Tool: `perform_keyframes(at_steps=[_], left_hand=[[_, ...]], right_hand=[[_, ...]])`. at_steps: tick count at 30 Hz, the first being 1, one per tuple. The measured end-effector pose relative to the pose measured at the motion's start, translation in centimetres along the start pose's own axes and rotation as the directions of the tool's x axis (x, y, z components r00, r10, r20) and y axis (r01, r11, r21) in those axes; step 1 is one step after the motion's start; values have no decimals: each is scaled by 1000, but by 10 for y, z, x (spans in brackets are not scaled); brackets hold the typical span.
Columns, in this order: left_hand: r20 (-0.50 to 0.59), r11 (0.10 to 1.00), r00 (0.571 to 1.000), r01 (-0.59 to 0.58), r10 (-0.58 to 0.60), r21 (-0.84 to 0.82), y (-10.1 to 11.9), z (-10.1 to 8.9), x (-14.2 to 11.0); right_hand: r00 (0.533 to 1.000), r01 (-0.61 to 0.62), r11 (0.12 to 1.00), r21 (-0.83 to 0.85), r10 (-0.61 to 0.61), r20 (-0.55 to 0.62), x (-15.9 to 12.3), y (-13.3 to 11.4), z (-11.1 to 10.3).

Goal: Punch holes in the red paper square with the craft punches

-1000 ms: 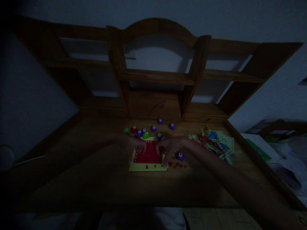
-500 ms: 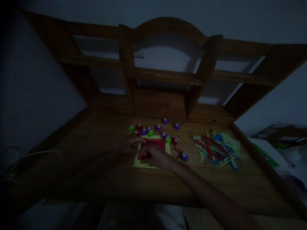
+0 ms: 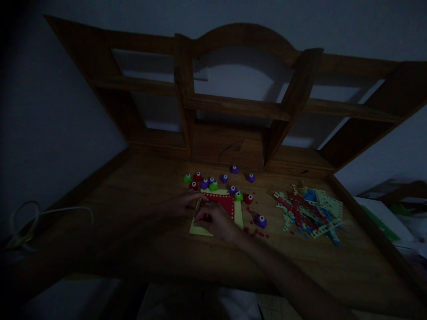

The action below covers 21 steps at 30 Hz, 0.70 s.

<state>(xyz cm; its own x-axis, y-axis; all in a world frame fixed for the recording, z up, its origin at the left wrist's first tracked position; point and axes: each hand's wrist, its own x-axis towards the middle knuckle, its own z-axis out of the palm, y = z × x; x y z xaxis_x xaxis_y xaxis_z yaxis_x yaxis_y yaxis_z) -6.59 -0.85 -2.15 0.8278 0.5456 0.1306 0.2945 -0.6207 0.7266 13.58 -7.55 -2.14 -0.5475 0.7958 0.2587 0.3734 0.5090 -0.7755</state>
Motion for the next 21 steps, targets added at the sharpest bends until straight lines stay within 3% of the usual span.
perform_keyframes(at_steps=[11, 21], left_hand=[[34, 999, 999, 10, -11, 37, 7, -2, 4], [63, 999, 998, 29, -31, 26, 0, -3, 5]], right_hand=[[999, 31, 999, 26, -31, -9, -4, 4, 1], [996, -77, 993, 87, 72, 54, -5, 2, -12]])
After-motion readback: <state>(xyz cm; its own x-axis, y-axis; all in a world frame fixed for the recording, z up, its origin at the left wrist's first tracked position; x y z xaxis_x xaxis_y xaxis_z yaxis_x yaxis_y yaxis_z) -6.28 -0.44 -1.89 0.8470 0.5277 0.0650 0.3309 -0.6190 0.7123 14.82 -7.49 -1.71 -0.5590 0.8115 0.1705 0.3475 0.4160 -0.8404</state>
